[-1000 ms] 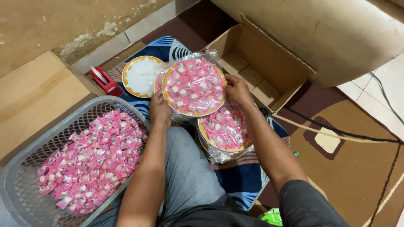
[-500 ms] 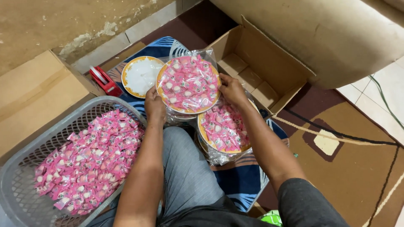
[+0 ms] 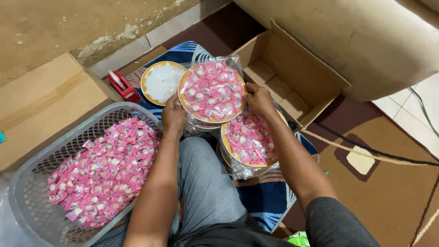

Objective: A person is manually packing small pink food packets from a large basket onto decorative plates while sitting on the floor.

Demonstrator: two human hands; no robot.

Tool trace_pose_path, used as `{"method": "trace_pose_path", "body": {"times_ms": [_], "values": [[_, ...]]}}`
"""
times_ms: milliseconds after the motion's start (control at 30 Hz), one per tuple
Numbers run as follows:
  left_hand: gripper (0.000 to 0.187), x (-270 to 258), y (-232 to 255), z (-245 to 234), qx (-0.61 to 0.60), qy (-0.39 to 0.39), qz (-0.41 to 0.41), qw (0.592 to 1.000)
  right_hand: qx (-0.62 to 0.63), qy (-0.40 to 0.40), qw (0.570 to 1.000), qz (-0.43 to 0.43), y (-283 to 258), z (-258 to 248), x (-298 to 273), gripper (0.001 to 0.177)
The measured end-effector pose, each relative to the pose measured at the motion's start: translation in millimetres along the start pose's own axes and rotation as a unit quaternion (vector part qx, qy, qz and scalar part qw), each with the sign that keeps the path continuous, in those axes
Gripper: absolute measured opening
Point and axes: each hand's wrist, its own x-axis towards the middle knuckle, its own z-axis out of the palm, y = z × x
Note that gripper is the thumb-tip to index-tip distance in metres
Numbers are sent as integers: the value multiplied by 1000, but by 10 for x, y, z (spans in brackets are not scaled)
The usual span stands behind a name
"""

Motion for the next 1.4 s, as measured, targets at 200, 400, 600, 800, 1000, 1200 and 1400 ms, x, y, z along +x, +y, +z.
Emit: {"method": "trace_pose_path", "body": {"times_ms": [200,400,600,800,1000,1200,1400], "values": [[44,21,-140,-216,-140,-47,21,989,8,90,992,-89,-508,-224,-301,38],[42,274,-533,-742,-158,3,35,987,191,117,936,-272,-1372,37,-475,19],[38,426,-662,-1290,-119,55,19,991,351,-98,916,-167,-2356,1257,-432,15],[38,572,-576,-1770,-119,83,6,989,384,-90,909,138,-1864,3339,641,23],[44,480,-470,-2426,-95,82,-12,992,158,-167,938,258,-1278,4152,1287,41],[48,388,-507,-2813,-85,88,-29,992,505,-24,768,393,-1336,3937,1038,46],[53,295,-568,-2890,-116,61,-63,989,529,-13,745,406,-900,4373,1464,50]]}}
